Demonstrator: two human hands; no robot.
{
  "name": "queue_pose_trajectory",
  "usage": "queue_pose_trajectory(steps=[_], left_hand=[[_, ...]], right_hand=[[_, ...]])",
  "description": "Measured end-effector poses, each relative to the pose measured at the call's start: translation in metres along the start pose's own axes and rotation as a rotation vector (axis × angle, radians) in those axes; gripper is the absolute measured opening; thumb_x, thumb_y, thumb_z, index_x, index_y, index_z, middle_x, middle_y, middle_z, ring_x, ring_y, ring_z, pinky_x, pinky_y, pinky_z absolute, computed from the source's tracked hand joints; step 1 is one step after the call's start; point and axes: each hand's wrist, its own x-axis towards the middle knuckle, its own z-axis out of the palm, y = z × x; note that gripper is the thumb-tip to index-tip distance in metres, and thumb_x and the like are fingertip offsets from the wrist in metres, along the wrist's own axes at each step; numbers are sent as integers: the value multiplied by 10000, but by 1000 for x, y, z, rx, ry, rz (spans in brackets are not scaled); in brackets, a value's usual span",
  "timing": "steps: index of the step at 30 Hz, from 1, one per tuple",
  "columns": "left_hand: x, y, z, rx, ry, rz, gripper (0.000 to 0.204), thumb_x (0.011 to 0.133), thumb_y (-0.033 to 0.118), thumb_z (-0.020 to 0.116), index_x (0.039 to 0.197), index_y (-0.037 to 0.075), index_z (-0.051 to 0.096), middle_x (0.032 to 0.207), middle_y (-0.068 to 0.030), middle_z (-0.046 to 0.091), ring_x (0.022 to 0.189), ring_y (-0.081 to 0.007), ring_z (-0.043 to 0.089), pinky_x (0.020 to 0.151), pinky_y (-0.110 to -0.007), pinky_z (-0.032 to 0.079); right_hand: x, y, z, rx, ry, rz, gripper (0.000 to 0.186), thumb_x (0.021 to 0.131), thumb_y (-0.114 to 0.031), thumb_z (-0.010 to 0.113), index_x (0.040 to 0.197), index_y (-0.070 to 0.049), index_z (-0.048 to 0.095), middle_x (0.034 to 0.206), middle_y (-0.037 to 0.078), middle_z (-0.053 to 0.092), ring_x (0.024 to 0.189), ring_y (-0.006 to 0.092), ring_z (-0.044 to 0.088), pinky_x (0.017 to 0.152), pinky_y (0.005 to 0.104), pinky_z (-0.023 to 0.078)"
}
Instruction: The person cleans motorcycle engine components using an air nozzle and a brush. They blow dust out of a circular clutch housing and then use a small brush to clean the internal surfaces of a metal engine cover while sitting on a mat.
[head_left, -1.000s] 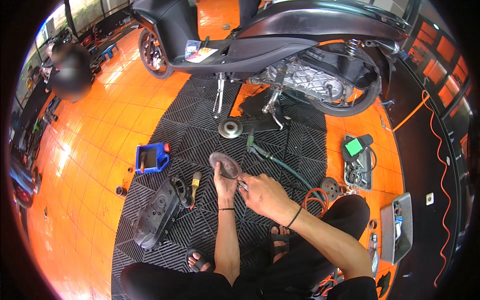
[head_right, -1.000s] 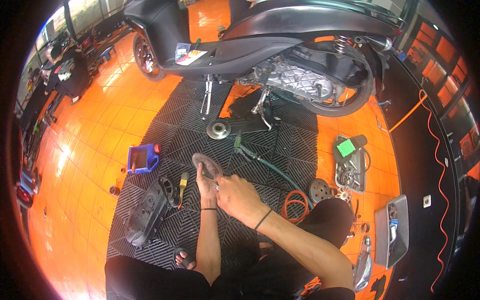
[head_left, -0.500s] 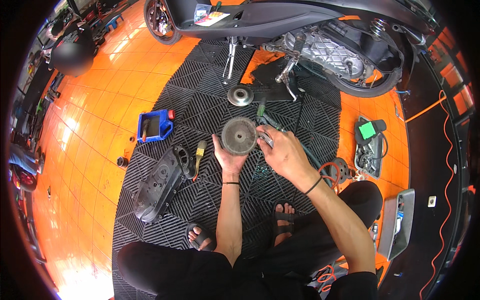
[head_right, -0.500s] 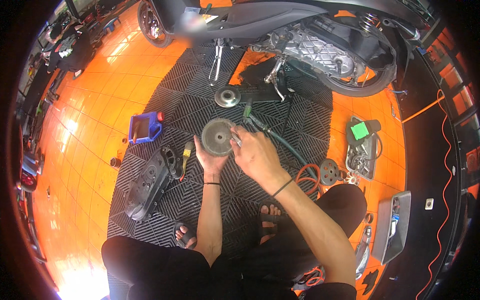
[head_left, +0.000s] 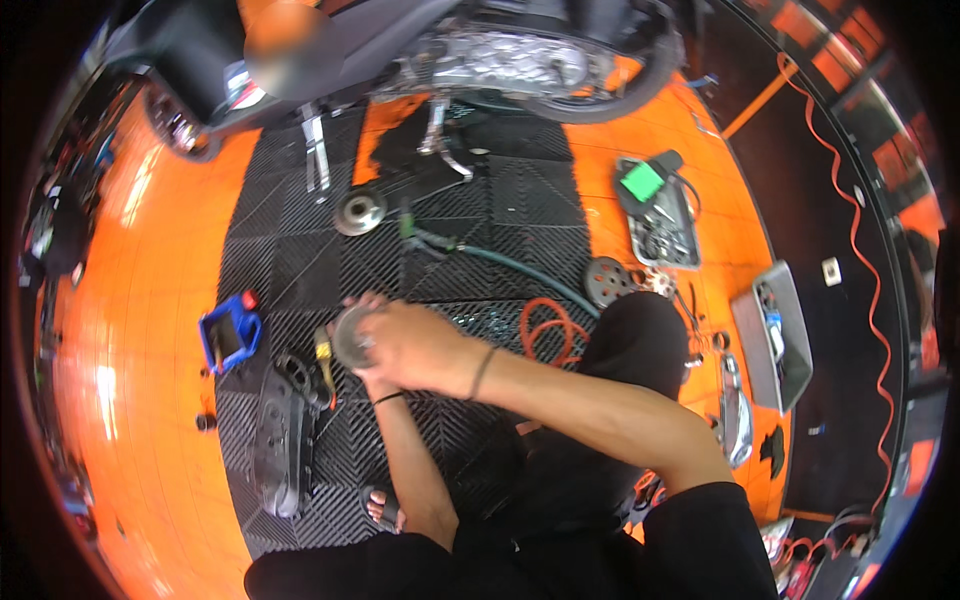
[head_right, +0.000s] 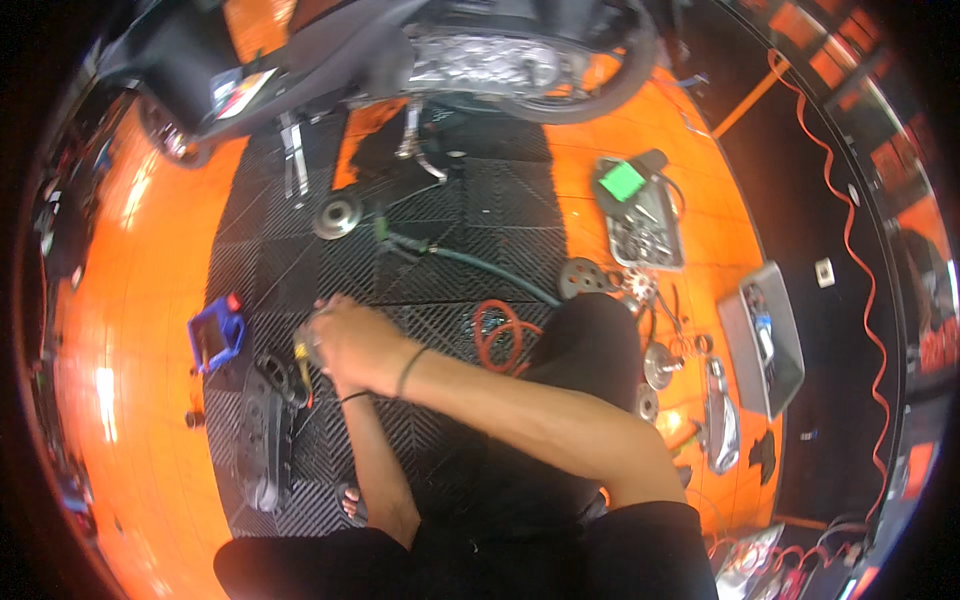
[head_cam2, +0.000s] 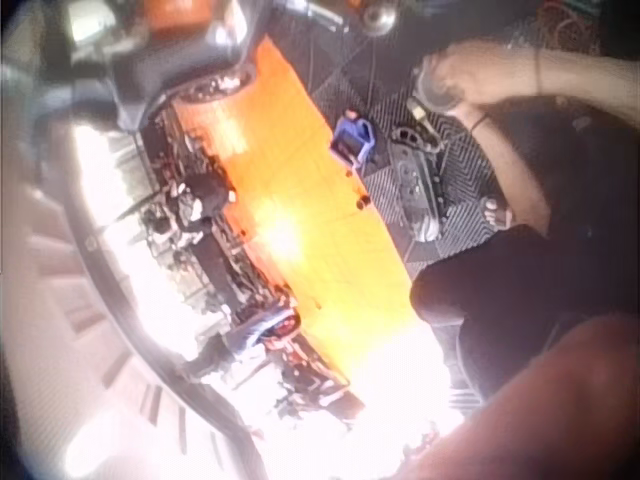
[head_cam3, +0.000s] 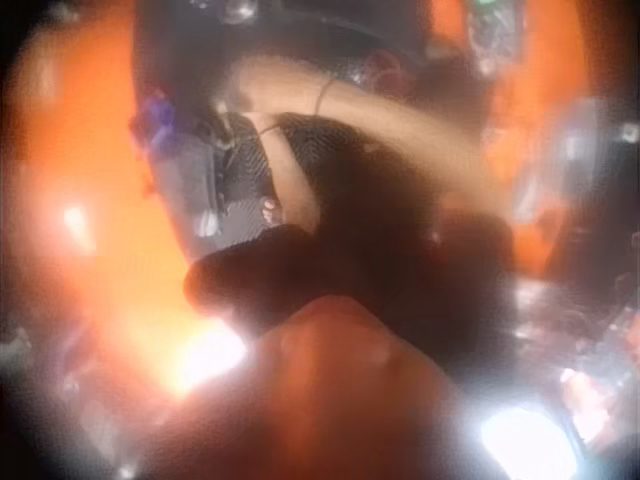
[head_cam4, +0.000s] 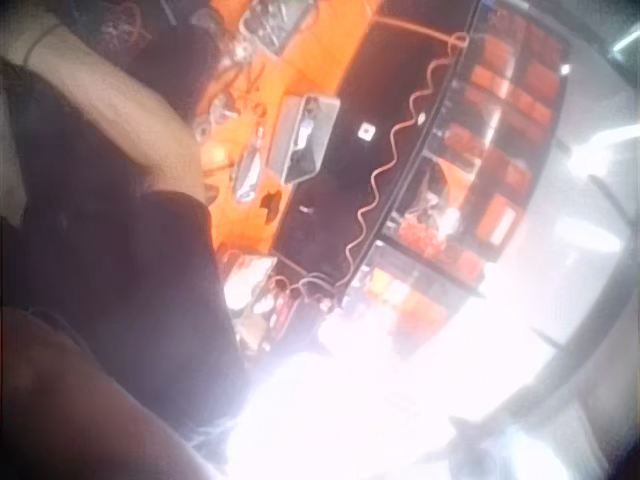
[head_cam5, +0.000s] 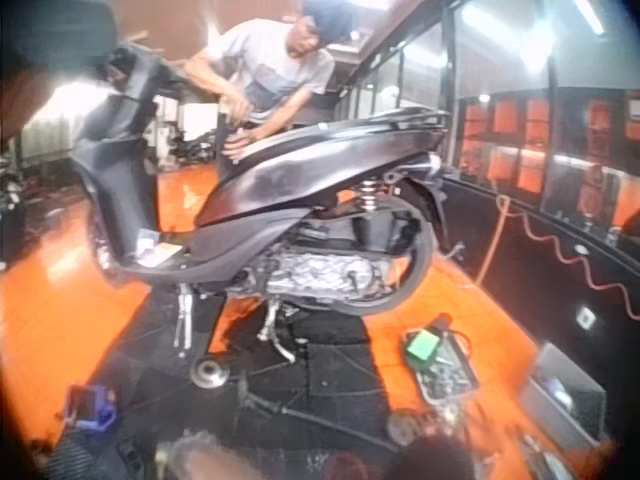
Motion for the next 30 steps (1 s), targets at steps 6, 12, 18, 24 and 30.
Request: queue_pose_trajectory(steps=[6, 12, 18, 24, 30], left_hand=[[-6, 6, 24, 292, 448, 102, 537, 1050, 444, 508, 1384, 28, 572, 1440, -153, 563, 1330, -350, 507, 1125, -461, 412], [4, -12, 28, 491, 559, 20, 457, 1071, 346, 539, 1389, 21, 575, 1401, -150, 592, 1280, -279, 556, 1095, -387, 446], [55, -117, 20, 722, 465, -285, 383, 1091, 249, 571, 1394, 14, 578, 1361, -146, 621, 1231, -207, 605, 1065, -314, 481], [79, -288, 41, 1296, 364, -771, 342, 988, 145, 688, 1306, 27, 639, 1243, -139, 683, 1118, -223, 665, 989, -345, 529], [48, -404, 2, 1549, -50, -952, 261, 938, 123, 694, 1175, 14, 690, 1067, -150, 719, 949, -248, 704, 849, -357, 562]], right_hand=[[-5, 42, 107, -357, 343, 257, 289, 853, -215, 629, 990, 24, 715, 949, 200, 686, 947, 309, 658, 829, 408, 517], [-24, -23, -14, 79, 236, 105, 328, 831, -79, 641, 1090, 111, 579, 832, 209, 699, 782, 345, 746, 599, 413, 606], [-25, -60, -38, 16, 468, -174, 770, 833, -173, 646, 1464, 180, 383, 992, 189, 638, 848, 264, 676, 616, 347, 578], [-35, -58, -69, -14, 520, -193, 719, 851, -191, 623, 1451, 156, 434, 941, 118, 612, 797, 218, 632, 620, 297, 539], [-46, -55, -112, -151, 512, -129, 635, 849, -165, 646, 1437, 55, 545, 826, 0, 536, 713, 91, 571, 505, 188, 487]])
